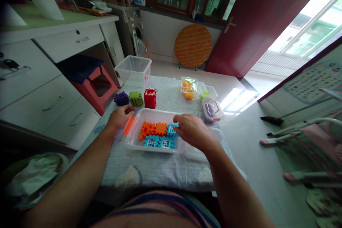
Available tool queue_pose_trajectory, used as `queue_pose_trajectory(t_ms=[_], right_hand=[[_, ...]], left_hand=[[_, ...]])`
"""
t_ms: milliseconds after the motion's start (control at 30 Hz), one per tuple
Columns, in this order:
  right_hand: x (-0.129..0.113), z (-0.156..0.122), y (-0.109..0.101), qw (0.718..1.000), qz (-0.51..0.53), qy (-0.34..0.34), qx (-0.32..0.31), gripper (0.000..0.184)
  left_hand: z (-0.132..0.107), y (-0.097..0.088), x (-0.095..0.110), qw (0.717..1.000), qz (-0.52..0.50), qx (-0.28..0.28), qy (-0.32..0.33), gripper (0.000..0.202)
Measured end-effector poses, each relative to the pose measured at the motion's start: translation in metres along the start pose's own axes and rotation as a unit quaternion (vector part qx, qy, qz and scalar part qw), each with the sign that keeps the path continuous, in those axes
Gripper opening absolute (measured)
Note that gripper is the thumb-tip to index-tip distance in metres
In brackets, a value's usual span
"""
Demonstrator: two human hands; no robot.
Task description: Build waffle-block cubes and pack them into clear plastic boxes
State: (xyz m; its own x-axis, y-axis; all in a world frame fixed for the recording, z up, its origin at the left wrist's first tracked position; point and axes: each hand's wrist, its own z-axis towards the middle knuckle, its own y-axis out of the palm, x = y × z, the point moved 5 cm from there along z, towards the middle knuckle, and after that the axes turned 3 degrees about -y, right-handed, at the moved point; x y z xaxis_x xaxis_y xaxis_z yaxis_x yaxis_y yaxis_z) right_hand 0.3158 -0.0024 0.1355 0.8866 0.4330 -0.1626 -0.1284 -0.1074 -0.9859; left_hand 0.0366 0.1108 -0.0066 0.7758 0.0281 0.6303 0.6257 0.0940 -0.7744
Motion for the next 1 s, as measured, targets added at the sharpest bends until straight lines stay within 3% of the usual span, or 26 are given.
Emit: queue_pose_trajectory(t_ms=[100,167,400,600,800,1000], right_hand=[[0.030,-0.036,-0.011,0.979,0.096,0.092,0.156,0.017],[0.048,-0.059,-0.004,0.963,0.116,0.135,0.201,0.018],[0.090,-0.101,0.047,0.979,0.061,0.149,0.124,0.026],[0.108,-0.104,0.069,0.978,0.039,0.184,0.089,0.023],[0.109,-0.104,0.064,0.975,0.072,0.185,0.101,0.024],[0.105,-0.120,0.037,0.970,0.081,0.200,0.110,0.024]], left_hand=[[-0.001,-0.001,0.002,1.000,0.007,-0.001,-0.004,0.030],[-0.002,-0.001,0.003,1.000,0.009,-0.002,-0.009,0.030],[-0.003,-0.002,0.004,1.000,0.011,-0.007,-0.014,0.033],[-0.004,-0.004,0.007,1.000,0.009,-0.005,-0.014,0.033],[-0.005,-0.004,0.005,1.000,0.008,-0.003,-0.018,0.033],[-0.004,-0.002,0.004,1.000,0.017,-0.002,-0.016,0.033]])
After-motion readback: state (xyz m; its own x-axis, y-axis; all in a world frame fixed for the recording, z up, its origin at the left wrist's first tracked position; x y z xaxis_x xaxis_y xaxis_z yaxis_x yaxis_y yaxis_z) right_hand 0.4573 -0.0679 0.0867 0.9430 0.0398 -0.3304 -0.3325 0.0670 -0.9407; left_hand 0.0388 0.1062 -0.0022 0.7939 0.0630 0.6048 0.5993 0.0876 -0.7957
